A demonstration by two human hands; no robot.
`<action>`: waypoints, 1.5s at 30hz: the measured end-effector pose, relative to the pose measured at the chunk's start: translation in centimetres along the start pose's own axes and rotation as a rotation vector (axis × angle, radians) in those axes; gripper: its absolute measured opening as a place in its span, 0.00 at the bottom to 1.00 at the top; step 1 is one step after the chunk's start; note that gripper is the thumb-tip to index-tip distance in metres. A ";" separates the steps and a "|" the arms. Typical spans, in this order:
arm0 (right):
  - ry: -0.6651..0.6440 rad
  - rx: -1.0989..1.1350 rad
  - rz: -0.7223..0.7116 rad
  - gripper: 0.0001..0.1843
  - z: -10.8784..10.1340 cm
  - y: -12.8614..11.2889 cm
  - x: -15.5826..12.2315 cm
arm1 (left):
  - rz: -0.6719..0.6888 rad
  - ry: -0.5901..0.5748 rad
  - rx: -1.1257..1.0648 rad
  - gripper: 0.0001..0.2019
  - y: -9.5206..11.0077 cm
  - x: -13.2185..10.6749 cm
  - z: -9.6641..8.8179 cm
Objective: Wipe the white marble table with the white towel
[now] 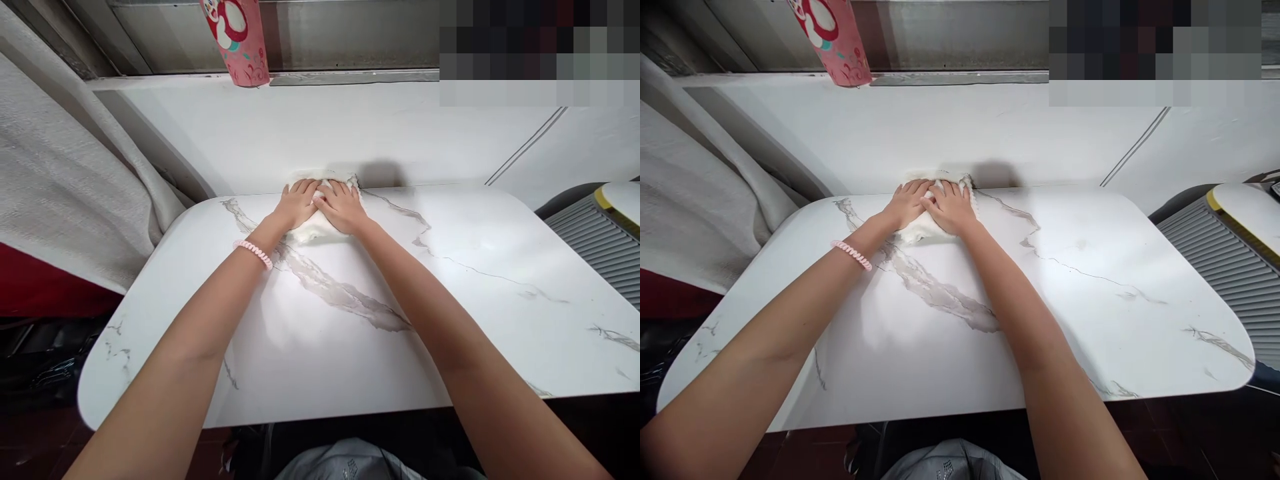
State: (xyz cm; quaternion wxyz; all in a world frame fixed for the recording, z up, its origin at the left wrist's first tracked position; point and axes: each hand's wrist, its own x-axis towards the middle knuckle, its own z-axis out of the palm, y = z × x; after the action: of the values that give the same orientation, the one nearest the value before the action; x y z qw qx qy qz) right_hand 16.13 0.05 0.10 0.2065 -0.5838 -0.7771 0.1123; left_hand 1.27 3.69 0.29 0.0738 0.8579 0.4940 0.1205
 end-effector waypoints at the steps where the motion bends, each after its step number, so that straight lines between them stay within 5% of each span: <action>1: -0.001 0.001 0.003 0.26 -0.1 0.0 0.0 | -0.013 0.008 0.011 0.26 0.1 -0.1 0.1; 10: -0.040 -0.015 -0.037 0.26 -1.2 0.0 -3.8 | -0.066 -0.001 0.114 0.28 3.9 -3.9 0.3; 20: -0.131 -0.071 -0.145 0.31 -3.5 -2.0 -15.8 | -0.097 -0.046 0.026 0.31 11.1 -14.0 0.6; 27: -0.164 -0.098 -0.203 0.36 -5.4 -3.0 -24.9 | 0.043 0.048 0.056 0.32 15.3 -21.0 2.5; 32: -0.200 -0.018 -0.154 0.36 -7.6 -3.0 -27.8 | 0.244 0.181 0.079 0.34 16.4 -23.2 3.0; 38: -0.200 0.024 0.084 0.28 -7.3 -3.3 -26.4 | 0.302 0.130 0.042 0.33 16.1 -22.2 2.5; 45: -0.137 -0.039 0.192 0.27 -5.8 0.2 -16.5 | 0.019 -0.070 -0.016 0.28 14.4 -11.1 2.0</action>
State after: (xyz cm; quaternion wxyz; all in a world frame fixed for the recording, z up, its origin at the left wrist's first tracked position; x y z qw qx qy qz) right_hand 22.80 -16.01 2.06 0.1300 -0.6502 -0.7321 0.1562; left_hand 8.43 -13.19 0.42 0.0967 0.8657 0.4819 0.0951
